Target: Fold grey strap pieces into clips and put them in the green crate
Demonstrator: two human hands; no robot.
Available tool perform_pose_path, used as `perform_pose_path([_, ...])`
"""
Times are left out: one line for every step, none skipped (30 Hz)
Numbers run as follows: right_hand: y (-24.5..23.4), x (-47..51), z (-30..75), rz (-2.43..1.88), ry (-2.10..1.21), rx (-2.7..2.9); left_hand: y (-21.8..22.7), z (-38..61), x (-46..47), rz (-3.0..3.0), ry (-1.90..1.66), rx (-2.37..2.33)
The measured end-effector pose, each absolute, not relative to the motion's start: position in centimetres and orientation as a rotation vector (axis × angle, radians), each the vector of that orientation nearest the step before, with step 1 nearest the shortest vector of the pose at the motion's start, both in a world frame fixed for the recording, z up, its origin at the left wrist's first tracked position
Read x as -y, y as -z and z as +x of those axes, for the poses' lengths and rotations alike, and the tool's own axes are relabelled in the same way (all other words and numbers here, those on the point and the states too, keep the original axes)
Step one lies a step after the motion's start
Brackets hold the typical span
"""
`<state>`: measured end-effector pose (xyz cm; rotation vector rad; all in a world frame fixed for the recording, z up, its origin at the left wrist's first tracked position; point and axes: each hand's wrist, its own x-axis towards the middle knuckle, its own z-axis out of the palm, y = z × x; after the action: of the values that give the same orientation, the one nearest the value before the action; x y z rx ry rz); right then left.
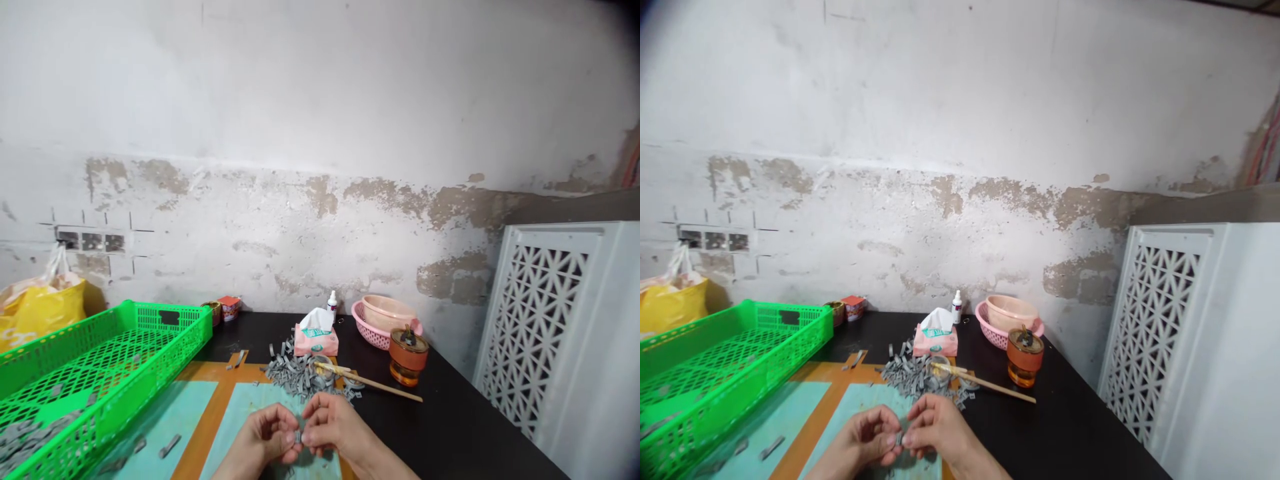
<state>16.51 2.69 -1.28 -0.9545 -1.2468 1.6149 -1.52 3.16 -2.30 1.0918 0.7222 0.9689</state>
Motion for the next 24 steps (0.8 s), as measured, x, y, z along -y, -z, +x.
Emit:
perform_pose_path([1.3, -2.7, 16.5, -0.970, -1.573, 1.261, 2.4, -1.5, -3.2, 1.097, -0.966, -0.727])
perform_pose_path([1.4, -2.8, 16.4, -0.982, -1.538, 1.271, 2.5, -1.5, -3.2, 1.106, -0.968, -0.731])
perform_pose_path([1.4, -2.9, 16.4, -0.992, -1.510, 1.279, 2.5, -1.4, -3.3, 1.120, -0.973, -0.736])
perform_pose_path([1.5, -2.9, 16.3, -1.001, -1.488, 1.283, 2.4, -1.4, -3.2, 1.137, -0.981, -0.741])
perform_pose_path([1.5, -2.9, 16.3, -1.008, -1.474, 1.283, 2.3, -1.3, -3.2, 1.155, -0.990, -0.747])
perform_pose_path([1.6, -2.9, 16.2, -1.011, -1.465, 1.281, 2.2, -1.3, -3.1, 1.172, -0.998, -0.752])
perform_pose_path([1.6, -2.9, 16.2, -1.008, -1.460, 1.279, 2.0, -1.3, -3.0, 1.189, -1.006, -0.759])
perform_pose_path([1.6, -2.9, 16.1, -0.999, -1.461, 1.278, 1.8, -1.2, -3.0, 1.201, -1.015, -0.766])
perform_pose_path([1.6, -2.9, 16.1, -0.986, -1.467, 1.278, 1.7, -1.2, -2.9, 1.210, -1.024, -0.774])
perform_pose_path([1.5, -2.9, 16.1, -0.974, -1.476, 1.280, 1.5, -1.2, -2.8, 1.216, -1.032, -0.783])
perform_pose_path([1.5, -2.8, 16.2, -0.963, -1.485, 1.286, 1.4, -1.2, -2.8, 1.220, -1.040, -0.795])
perform_pose_path([1.4, -2.8, 16.2, -0.955, -1.493, 1.293, 1.3, -1.3, -2.7, 1.223, -1.042, -0.805])
perform_pose_path([1.3, -2.7, 16.2, -0.949, -1.496, 1.299, 1.3, -1.3, -2.7, 1.226, -1.046, -0.810])
perform_pose_path([1.3, -2.7, 16.2, -0.945, -1.497, 1.302, 1.3, -1.3, -2.7, 1.229, -1.051, -0.810])
perform_pose_path([1.3, -2.6, 16.2, -0.941, -1.499, 1.302, 1.3, -1.3, -2.7, 1.231, -1.056, -0.807])
perform_pose_path([1.2, -2.6, 16.1, -0.936, -1.500, 1.298, 1.3, -1.2, -2.6, 1.230, -1.060, -0.804])
perform_pose_path([1.3, -2.6, 16.1, -0.930, -1.497, 1.293, 1.3, -1.2, -2.6, 1.229, -1.063, -0.803])
perform_pose_path([1.3, -2.6, 16.1, -0.927, -1.491, 1.291, 1.2, -1.2, -2.6, 1.226, -1.064, -0.807])
perform_pose_path([1.3, -2.7, 16.0, -0.925, -1.478, 1.293, 1.2, -1.2, -2.6, 1.222, -1.061, -0.814])
perform_pose_path([1.3, -2.7, 16.0, -0.927, -1.458, 1.298, 1.1, -1.2, -2.5, 1.216, -1.051, -0.821])
perform_pose_path([1.3, -2.7, 16.0, -0.931, -1.438, 1.304, 1.0, -1.2, -2.5, 1.211, -1.037, -0.825])
perform_pose_path([1.3, -2.8, 16.0, -0.935, -1.423, 1.308, 0.8, -1.2, -2.4, 1.205, -1.019, -0.829])
perform_pose_path([1.3, -2.8, 16.0, -0.938, -1.415, 1.310, 0.7, -1.2, -2.4, 1.201, -0.998, -0.835])
perform_pose_path([1.2, -2.8, 16.0, -0.939, -1.413, 1.309, 0.6, -1.2, -2.4, 1.200, -0.981, -0.841])
